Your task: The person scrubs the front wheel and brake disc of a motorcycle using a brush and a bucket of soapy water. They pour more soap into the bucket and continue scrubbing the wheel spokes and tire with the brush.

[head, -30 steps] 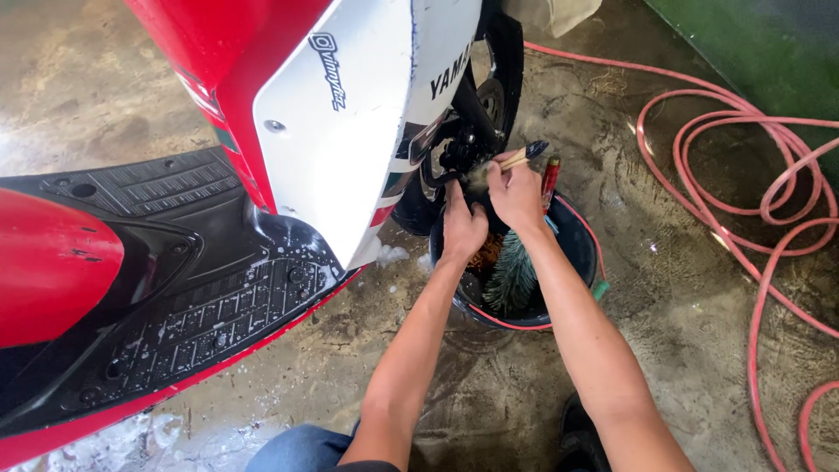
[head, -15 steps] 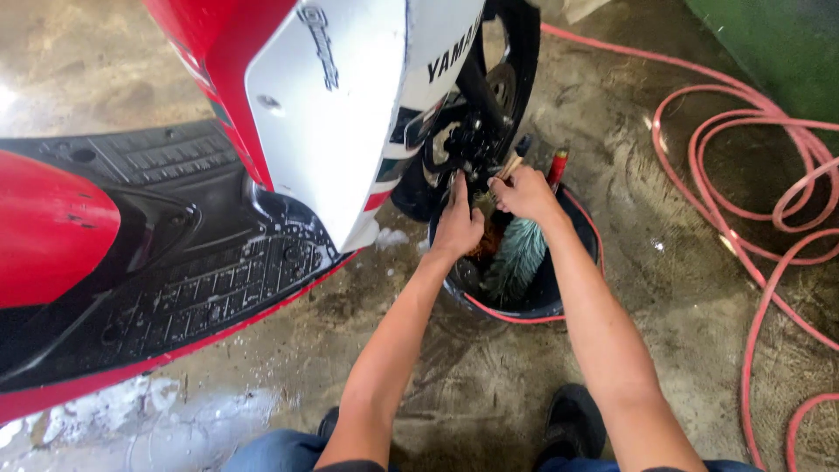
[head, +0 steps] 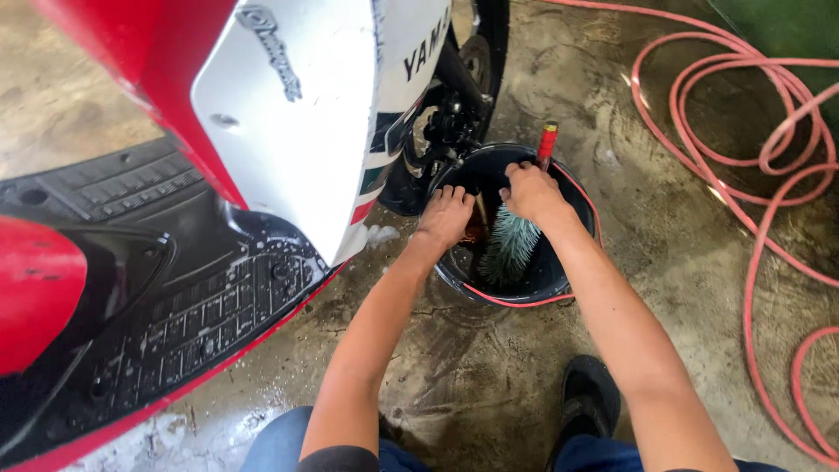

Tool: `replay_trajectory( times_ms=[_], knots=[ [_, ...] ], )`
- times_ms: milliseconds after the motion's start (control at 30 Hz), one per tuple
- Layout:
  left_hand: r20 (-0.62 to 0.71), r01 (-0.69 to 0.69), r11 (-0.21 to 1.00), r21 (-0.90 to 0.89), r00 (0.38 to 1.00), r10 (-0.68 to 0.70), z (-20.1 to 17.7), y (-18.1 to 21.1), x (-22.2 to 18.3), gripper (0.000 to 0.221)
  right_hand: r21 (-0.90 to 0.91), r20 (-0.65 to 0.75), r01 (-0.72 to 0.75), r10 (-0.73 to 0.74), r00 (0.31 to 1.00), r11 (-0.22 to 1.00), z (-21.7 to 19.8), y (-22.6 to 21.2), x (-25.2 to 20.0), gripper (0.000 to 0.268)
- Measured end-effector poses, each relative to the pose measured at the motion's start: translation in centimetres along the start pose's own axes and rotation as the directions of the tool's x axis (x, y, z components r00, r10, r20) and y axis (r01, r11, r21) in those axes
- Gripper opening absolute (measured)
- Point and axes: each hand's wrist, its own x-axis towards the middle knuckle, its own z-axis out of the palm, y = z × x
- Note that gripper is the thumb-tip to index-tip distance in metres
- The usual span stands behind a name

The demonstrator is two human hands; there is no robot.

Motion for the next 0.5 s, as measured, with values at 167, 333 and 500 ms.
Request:
replay_trajectory(
  times_ms=[167,333,500],
  knots=[
    [0.05,-0.152,0.982,0.115,0.988,0.148,2.7,-1.9,0.8,0.027,-0.061,0.245,0.035,-0.019,0.969,0.998,-0.3,0.6,-2.9,0.048],
    [0.174,-0.178,0.979,0.101,0.972,0.158,0.5,-0.8,0.9,0.033,-0.175,0.313,-0.128,0.178,0.933,0.976,0.5,3.6,-4.8,0.059],
    [0.179,-0.161,0.985,0.056,0.972,0.149,-1.3,0.8,0.7,0.038,-0.276,0.225,-0.09,0.155,0.962,0.957,1.3,4.8,-6.7,0.063]
  ],
)
